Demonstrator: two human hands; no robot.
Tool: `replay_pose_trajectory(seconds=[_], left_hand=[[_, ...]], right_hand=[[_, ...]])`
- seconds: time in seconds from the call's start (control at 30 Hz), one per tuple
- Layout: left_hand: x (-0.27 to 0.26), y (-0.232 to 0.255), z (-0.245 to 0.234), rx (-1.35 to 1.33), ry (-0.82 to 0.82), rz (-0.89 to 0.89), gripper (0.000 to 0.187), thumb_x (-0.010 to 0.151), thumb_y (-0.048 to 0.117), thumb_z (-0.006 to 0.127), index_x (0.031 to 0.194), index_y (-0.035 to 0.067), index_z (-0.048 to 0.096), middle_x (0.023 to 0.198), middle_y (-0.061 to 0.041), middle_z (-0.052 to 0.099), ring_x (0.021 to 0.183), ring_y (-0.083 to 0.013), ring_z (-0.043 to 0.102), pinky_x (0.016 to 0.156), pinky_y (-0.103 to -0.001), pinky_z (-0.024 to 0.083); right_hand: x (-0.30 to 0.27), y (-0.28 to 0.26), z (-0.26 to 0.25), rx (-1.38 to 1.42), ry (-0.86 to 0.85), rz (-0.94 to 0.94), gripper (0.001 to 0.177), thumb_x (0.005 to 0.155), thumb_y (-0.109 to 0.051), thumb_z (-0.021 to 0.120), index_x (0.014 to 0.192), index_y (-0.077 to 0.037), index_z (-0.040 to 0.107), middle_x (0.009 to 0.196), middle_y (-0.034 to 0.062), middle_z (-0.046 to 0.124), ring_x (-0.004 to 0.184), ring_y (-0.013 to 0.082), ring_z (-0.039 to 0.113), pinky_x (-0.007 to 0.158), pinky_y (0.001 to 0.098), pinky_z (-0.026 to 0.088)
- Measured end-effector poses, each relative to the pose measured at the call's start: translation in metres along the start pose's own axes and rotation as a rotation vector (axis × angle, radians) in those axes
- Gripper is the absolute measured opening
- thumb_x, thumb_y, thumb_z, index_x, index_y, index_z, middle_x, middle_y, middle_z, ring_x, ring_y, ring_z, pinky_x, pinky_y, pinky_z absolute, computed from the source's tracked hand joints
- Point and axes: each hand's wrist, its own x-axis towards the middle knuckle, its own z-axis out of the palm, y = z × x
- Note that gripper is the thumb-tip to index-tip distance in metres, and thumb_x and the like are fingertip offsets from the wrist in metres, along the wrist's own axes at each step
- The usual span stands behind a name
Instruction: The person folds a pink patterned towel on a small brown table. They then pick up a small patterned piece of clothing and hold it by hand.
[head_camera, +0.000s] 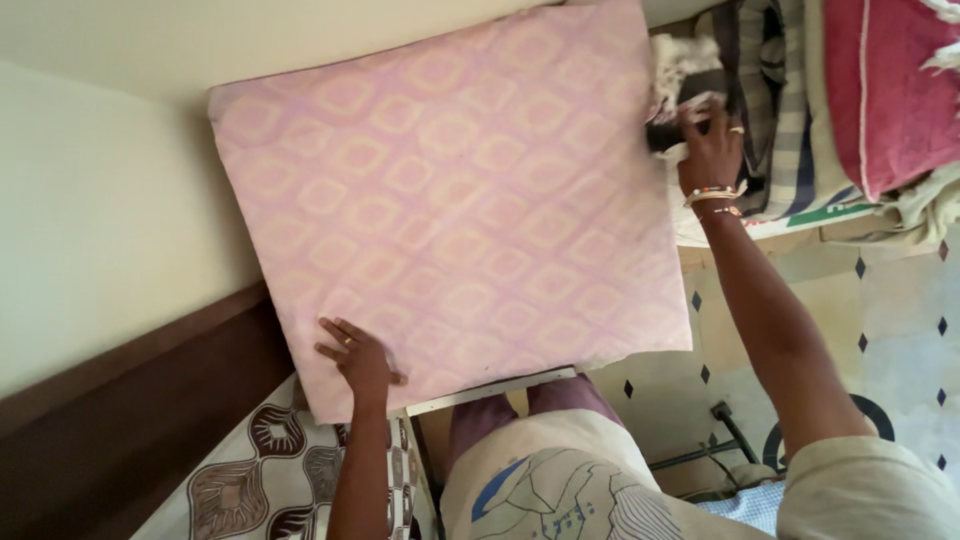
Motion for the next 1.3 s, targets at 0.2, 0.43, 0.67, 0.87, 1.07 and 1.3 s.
replay_pose_trajectory(seconds=[0.2,0.43,0.67,0.87,1.07,1.3], left_hand=[[-0.002,0.002,-0.004,0.316,0.0,0.134,0.153,0.052,0.072,0.093,0.149,-0.026,0.025,0.161,-0.046,0.009,0.148,-0.0653,-0.001,0.108,-0.08,0.02],[-0.004,0.003,-0.008,0.268,-0.029,0.107,0.154,0.053,0.069,0.094,0.15,-0.025,0.02,0.161,-0.046,0.006,0.148,-0.0639,-0.006,0.108,-0.079,0.021],[0.0,-0.001,-0.003,0.227,0.017,0.115,0.162,0.05,0.069,0.096,0.152,-0.026,0.014,0.16,-0.046,0.004,0.149,-0.061,-0.007,0.109,-0.077,0.02],[-0.008,0.009,-0.016,-0.253,0.132,0.2,0.128,0.067,0.056,0.091,0.153,-0.014,0.028,0.161,-0.034,0.022,0.151,-0.0469,0.015,0.118,-0.06,0.024],[0.011,0.111,-0.011,-1.581,0.006,0.73,0.101,0.08,0.039,0.086,0.161,0.008,0.034,0.158,-0.015,0.046,0.144,-0.026,0.045,0.115,-0.04,0.042],[0.053,0.165,0.011,-2.226,-0.182,0.682,0.057,0.091,0.019,0.076,0.138,0.012,0.045,0.129,-0.002,0.057,0.106,-0.0151,0.059,0.084,-0.032,0.051]], right_hand=[[-0.069,-0.054,-0.011,0.667,-0.102,-0.048,0.057,0.092,0.001,0.062,0.147,-0.006,0.051,0.149,0.0245,0.051,0.134,0.0471,0.049,0.109,0.0574,0.043],[-0.137,0.011,-0.029,0.265,-0.192,-0.082,0.065,0.08,0.01,0.059,0.14,-0.015,0.067,0.144,0.0252,0.054,0.121,0.0418,0.057,0.098,0.0495,0.052],[-0.158,0.069,-0.018,0.232,0.026,0.343,0.052,0.081,0.003,0.07,0.13,-0.015,0.073,0.142,0.0199,0.058,0.125,0.0442,0.055,0.104,0.0504,0.048],[-0.13,-0.004,-0.079,0.511,0.304,0.255,0.04,0.089,0.003,0.071,0.128,-0.007,0.068,0.137,0.0172,0.064,0.129,0.0383,0.061,0.11,0.0449,0.051],[-0.11,-0.167,-0.125,0.691,0.342,0.031,0.05,0.078,0.002,0.079,0.126,-0.003,0.066,0.13,0.0177,0.067,0.128,0.0356,0.063,0.111,0.0454,0.051],[-0.124,-0.278,-0.144,1.019,-0.17,-0.284,0.063,0.082,-0.011,0.08,0.138,0.001,0.055,0.148,0.0246,0.05,0.135,0.043,0.049,0.108,0.0471,0.045]])
